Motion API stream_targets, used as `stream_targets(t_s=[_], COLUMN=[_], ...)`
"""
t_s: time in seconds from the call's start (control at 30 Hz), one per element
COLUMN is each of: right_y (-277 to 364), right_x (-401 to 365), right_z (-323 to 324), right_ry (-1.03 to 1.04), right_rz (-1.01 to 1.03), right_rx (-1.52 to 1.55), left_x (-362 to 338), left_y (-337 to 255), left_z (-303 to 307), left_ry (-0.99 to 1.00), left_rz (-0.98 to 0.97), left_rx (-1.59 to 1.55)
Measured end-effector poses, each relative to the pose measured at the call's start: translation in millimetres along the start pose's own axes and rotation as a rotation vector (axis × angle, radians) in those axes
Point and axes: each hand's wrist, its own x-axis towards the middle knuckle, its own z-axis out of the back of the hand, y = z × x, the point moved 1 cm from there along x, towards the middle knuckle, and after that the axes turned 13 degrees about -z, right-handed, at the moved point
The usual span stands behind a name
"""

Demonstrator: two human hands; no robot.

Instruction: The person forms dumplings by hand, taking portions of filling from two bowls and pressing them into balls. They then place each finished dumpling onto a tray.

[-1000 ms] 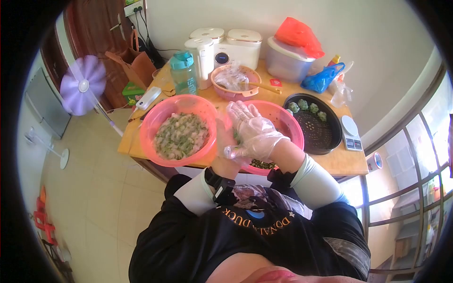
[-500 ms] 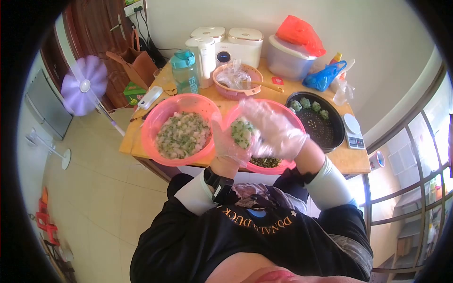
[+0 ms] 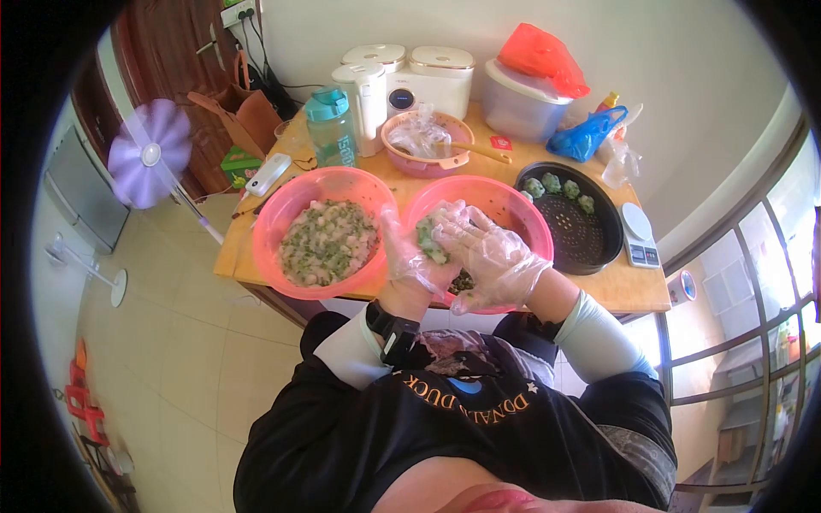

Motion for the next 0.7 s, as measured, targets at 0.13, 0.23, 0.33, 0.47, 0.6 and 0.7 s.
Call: stream_targets(t_s=[0.13, 0.23, 0.33, 0.47, 0.6, 0.7], right_y=[-17, -30, -25, 15, 30, 38], right_x=[-3, -7, -13, -15, -18, -20], right_z=[-8, -3, 4, 5, -21, -24], right_ry=[-0.044, -0.223, -0.312, -0.154, -0.143, -0.114], right_rz=[0.042, 0.064, -0.033, -0.315, -0.319, -0.364], right_rx=[0.119, 0.582, 0.562, 0.671, 0.377, 0.371], left_x=[-4, 2, 1, 4, 7, 6], left_y=[-1, -7, -10, -10, -9, -7], left_z=[-1, 2, 1, 3, 11, 8], left_ry=[0.024, -0.033, 0.052, -0.053, 0.077, 0.051], left_rz=[-0.044, -0.084, -0.040, -0.114, -0.165, -0.214], left_rx=[0.048, 0.044, 0.053, 0.077, 0.013, 0.012])
